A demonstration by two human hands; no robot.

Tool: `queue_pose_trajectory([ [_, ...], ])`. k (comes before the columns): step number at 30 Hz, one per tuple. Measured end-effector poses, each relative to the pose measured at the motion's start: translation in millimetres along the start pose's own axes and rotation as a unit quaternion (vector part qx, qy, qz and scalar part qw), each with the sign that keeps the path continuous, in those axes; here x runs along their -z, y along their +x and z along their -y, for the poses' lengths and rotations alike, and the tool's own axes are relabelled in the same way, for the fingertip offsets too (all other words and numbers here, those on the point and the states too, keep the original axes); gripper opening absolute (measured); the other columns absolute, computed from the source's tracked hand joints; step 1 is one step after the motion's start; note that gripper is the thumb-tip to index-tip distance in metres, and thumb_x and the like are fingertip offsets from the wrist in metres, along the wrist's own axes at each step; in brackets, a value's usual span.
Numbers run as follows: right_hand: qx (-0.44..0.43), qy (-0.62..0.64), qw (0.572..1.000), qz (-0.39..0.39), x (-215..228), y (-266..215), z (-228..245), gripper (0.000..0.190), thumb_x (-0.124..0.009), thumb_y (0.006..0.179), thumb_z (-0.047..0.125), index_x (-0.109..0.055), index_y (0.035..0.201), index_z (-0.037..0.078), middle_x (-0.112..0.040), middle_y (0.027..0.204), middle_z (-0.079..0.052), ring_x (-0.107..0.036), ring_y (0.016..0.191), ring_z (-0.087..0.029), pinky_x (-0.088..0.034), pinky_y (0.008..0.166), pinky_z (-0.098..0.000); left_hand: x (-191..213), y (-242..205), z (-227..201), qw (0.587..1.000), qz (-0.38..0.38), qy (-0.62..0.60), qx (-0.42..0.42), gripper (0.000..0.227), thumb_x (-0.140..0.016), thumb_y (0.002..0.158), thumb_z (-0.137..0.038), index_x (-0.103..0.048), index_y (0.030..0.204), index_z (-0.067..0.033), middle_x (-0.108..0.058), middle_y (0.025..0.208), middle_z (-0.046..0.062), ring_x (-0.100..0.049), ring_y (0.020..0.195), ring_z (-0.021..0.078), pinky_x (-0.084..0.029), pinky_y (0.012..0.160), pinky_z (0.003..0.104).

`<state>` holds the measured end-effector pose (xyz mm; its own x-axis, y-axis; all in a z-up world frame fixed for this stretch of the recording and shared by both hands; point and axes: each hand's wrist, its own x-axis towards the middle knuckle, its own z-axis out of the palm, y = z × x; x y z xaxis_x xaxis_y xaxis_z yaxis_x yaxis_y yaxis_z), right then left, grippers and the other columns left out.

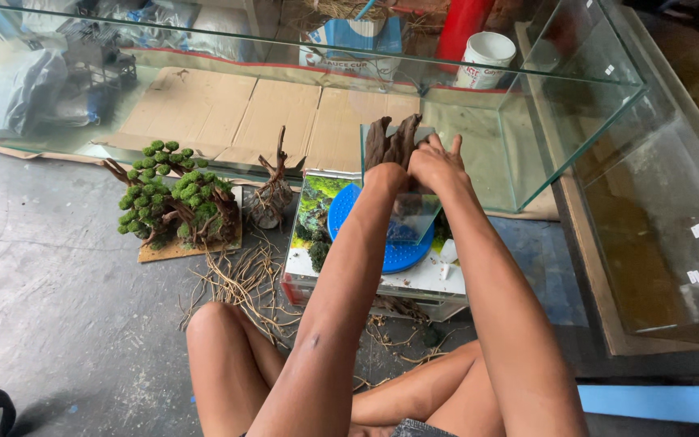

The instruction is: The person arranges a piece of driftwood inside a small glass tank placed on a blue rotating stand. They rotate the stand to view different angles and adjust the wood's position by hand. The person also handles smaller pieces of driftwood and moss, placing them into the tank.

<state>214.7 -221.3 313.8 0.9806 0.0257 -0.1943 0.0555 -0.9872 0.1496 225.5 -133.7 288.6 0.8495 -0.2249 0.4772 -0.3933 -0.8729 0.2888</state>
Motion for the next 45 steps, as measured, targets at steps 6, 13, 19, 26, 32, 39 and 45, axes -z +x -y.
queue_pose_trajectory([
  [6,-0.007,0.042,0.999,0.031,-1,5,2,0.034,-0.051,0.092,0.014,-0.059,0.124,0.015,-0.051,0.135,0.000,-0.016,0.141,-0.015,0.000,0.112,-0.0704,2,-11,0,0.999,-0.043,0.017,-0.006,0.061,-0.038,0.097,-0.044,-0.041,0.149,-0.0118,-0.013,0.161,0.019,-0.013,0.151,0.0275,-0.008,0.127,0.033],
  [13,-0.066,0.155,0.986,0.008,0,5,3,0.063,-0.017,0.104,0.062,-0.032,0.128,0.005,-0.049,0.123,-0.012,-0.032,0.137,-0.016,-0.008,0.120,-0.0379,-13,4,8,0.982,-0.173,-0.017,-0.073,0.055,-0.043,0.095,-0.047,-0.058,0.136,-0.0142,-0.030,0.154,0.025,-0.024,0.146,0.0331,-0.016,0.126,0.044],
  [19,-0.072,0.116,0.988,0.077,0,20,0,0.042,-0.060,0.081,0.006,-0.068,0.120,0.019,-0.049,0.146,0.000,-0.011,0.145,-0.016,-0.013,0.108,-0.0733,-33,14,7,0.957,-0.255,-0.119,-0.071,0.060,-0.043,0.086,-0.064,-0.058,0.131,-0.0263,-0.023,0.158,0.022,-0.026,0.147,0.0368,-0.020,0.124,0.052],
  [26,-0.034,0.142,0.986,0.085,-8,32,-12,0.043,-0.069,0.069,0.000,-0.073,0.109,0.013,-0.056,0.138,-0.007,-0.014,0.145,-0.022,-0.021,0.107,-0.0720,-36,19,4,0.958,-0.240,-0.155,-0.010,0.052,-0.044,0.093,-0.050,-0.059,0.132,-0.0188,-0.032,0.154,0.019,-0.033,0.144,0.0306,-0.023,0.125,0.045],
  [32,-0.035,0.130,0.987,0.092,-5,29,-9,0.046,-0.073,0.074,0.009,-0.068,0.120,0.010,-0.055,0.139,-0.005,-0.016,0.144,-0.021,-0.027,0.108,-0.0692,5,36,19,0.962,0.267,-0.032,-0.049,0.066,-0.059,0.073,-0.049,-0.061,0.131,-0.0167,-0.058,0.130,0.007,-0.051,0.130,0.0245,-0.032,0.115,0.038],
  [39,-0.048,0.142,0.984,0.096,0,11,-5,0.038,-0.050,0.094,0.011,-0.060,0.130,0.005,-0.042,0.150,-0.005,-0.007,0.148,-0.018,-0.024,0.113,-0.0678,35,16,13,0.839,0.537,-0.023,-0.081,0.060,-0.066,0.069,-0.047,-0.073,0.113,-0.0080,-0.070,0.110,0.018,-0.063,0.114,0.0343,-0.050,0.093,0.040],
  [45,-0.052,0.132,0.988,0.066,8,10,2,0.035,-0.052,0.093,0.014,-0.063,0.127,0.010,-0.051,0.142,-0.002,-0.007,0.147,-0.015,-0.022,0.111,-0.0687,89,3,3,0.823,0.552,-0.028,-0.134,0.056,-0.065,0.076,-0.044,-0.071,0.115,-0.0040,-0.070,0.112,0.020,-0.063,0.115,0.0339,-0.051,0.092,0.041],
])
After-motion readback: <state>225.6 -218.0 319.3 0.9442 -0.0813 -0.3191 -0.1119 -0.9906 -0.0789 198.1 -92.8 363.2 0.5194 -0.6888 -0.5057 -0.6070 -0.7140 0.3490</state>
